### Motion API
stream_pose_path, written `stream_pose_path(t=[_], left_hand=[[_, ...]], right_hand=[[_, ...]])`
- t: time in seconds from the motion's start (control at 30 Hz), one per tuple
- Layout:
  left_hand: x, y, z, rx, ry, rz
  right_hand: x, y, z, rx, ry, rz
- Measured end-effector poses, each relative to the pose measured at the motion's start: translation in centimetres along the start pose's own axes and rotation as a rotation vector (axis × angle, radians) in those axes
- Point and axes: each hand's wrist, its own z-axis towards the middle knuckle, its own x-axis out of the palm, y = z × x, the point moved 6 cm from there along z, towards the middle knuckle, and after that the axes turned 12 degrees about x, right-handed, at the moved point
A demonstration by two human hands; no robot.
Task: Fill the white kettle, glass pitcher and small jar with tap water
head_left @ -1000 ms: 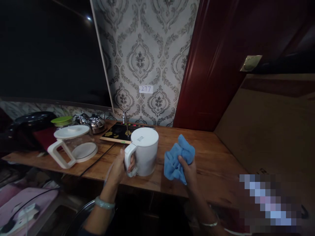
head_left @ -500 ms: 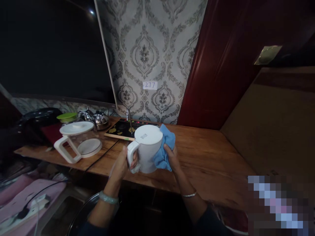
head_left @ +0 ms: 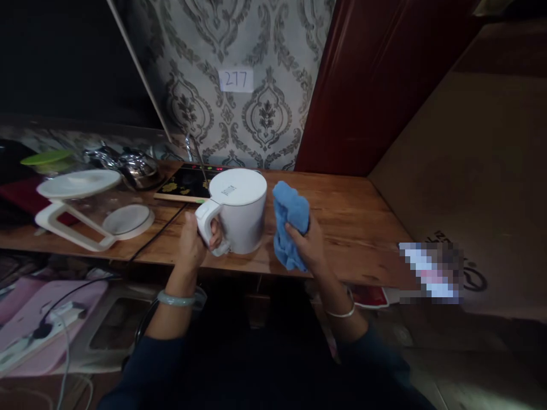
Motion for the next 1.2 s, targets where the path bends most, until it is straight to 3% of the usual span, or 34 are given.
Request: stream_pose_path(t=[0.07,0.17,0.3,0.47,0.63,0.8,0.93,1.03,1.1,1.2], left_hand=[[0.1,-0.1,0.0,0.008,-0.010,-0.005],[0.1,-0.2,0.0,0.032,0.015,-0.006],[-0.3,0.0,0.1,0.008,0.019,-0.001],[-0.3,-0.2,0.2,0.027,0.023,0.015],[0.0,-0.4,0.1,0.052,0.073,0.019],[-0.5,0.0,-0.2,0.066,0.072,0.026],[-1.1,0.7,-0.5,0.040,0.044,0.028],[-1.2,0.9,-0.7,0.028,0.053,0.026],[-1.2,0.8,-0.8,0.031,0.051,0.039],[-1.1,0.6,-1.0,0.039,0.042,0.059]], right_hand=[[1.2,0.3,-2.7,-0.097,0.099,-0.238],[4.6,-1.3,-6.8,-0.151,0.365,-0.568],[5.5,-2.8,-8.6,-0.173,0.451,-0.684],[1.7,-4.1,-6.8,-0.150,0.394,-0.690],[-4.2,-8.1,-4.7,-0.045,0.224,-0.680],[-8.0,-10.1,-2.8,0.029,0.033,-0.407],[-7.7,-8.0,-1.8,0.202,-0.020,-0.106],[-6.3,-4.0,-1.5,0.274,0.022,0.078],[-5.5,-0.3,-1.0,0.196,0.027,0.142],[-4.3,5.7,0.1,-0.043,-0.004,0.141]])
